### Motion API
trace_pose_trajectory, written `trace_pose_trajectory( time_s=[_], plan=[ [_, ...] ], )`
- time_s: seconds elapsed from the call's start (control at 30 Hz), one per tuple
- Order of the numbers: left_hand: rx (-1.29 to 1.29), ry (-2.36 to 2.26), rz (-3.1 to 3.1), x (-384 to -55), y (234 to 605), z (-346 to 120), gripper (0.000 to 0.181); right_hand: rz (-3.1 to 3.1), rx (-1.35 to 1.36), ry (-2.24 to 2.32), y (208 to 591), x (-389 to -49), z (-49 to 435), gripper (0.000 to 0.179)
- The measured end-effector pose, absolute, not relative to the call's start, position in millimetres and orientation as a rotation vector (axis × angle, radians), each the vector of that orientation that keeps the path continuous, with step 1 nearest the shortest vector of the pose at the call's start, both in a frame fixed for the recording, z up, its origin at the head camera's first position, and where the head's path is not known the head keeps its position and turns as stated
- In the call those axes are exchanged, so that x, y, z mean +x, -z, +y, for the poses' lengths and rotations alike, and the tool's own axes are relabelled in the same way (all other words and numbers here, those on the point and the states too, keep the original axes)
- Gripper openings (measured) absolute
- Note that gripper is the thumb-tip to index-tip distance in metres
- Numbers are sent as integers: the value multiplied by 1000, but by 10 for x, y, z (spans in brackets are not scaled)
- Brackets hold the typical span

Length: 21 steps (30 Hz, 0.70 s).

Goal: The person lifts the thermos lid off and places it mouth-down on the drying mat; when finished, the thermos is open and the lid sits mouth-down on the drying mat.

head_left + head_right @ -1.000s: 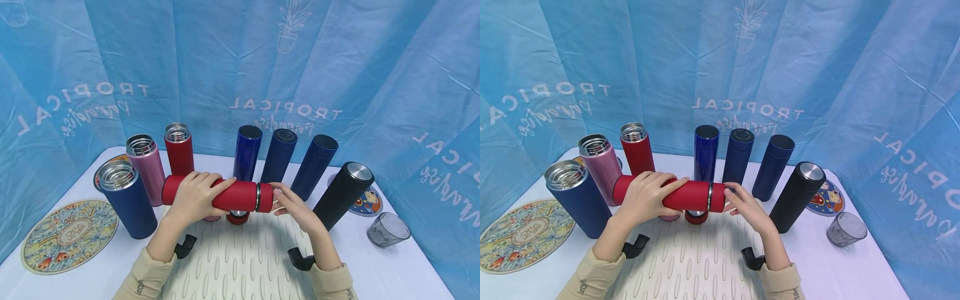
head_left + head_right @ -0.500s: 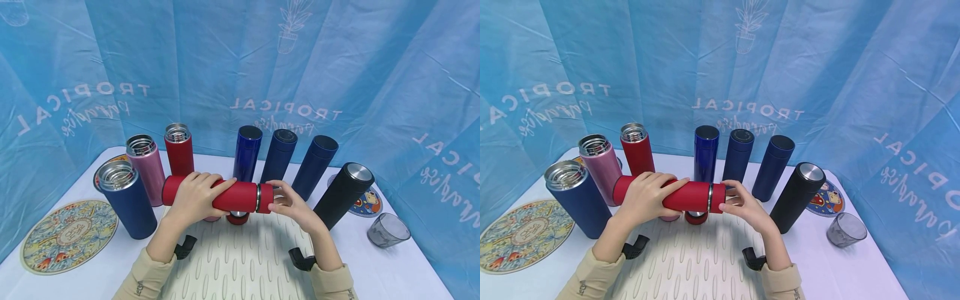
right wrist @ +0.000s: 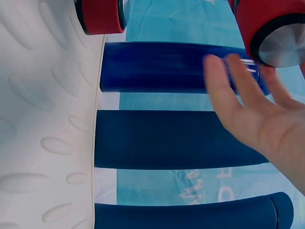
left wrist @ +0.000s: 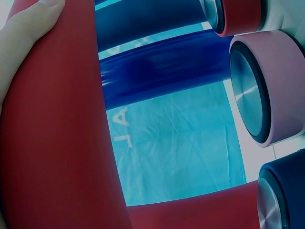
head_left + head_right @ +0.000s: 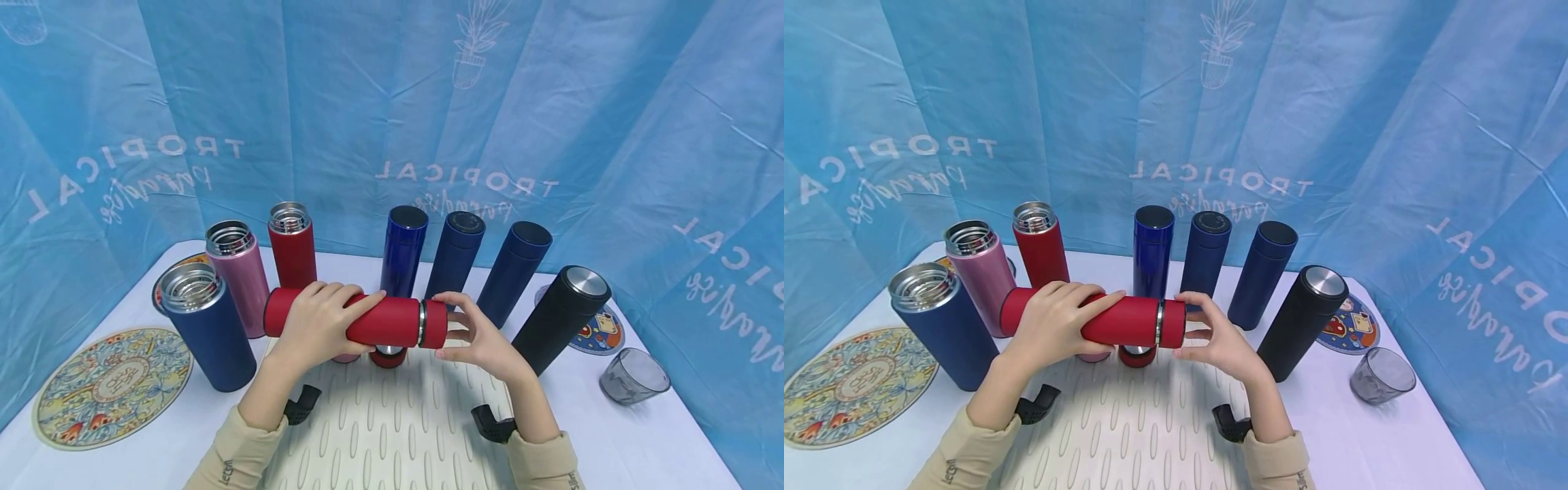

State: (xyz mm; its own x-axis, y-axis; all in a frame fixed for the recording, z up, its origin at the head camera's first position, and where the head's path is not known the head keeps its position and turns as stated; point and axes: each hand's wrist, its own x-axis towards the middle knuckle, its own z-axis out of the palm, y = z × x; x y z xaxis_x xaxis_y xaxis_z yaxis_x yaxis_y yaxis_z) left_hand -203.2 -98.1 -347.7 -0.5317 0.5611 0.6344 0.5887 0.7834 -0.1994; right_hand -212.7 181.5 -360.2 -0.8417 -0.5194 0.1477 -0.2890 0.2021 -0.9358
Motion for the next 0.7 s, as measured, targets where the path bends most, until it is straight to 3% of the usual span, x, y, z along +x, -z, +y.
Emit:
trace_pose_trajectory(
  time_s=[0.4,0.57,0.7],
  plan=[
    [-886,40,-2238,-2031,3500,-945,77,2228,-426,1625,3600,-2110,1747,57],
    [-879,32,-2239,-2034,3506,-946,78,2243,-422,1638,3589,-2116,1742,49],
    [-870,44,-2246,-2036,3501,-959,79,2226,-483,1661,3576,-2114,1771,54]
  ],
)
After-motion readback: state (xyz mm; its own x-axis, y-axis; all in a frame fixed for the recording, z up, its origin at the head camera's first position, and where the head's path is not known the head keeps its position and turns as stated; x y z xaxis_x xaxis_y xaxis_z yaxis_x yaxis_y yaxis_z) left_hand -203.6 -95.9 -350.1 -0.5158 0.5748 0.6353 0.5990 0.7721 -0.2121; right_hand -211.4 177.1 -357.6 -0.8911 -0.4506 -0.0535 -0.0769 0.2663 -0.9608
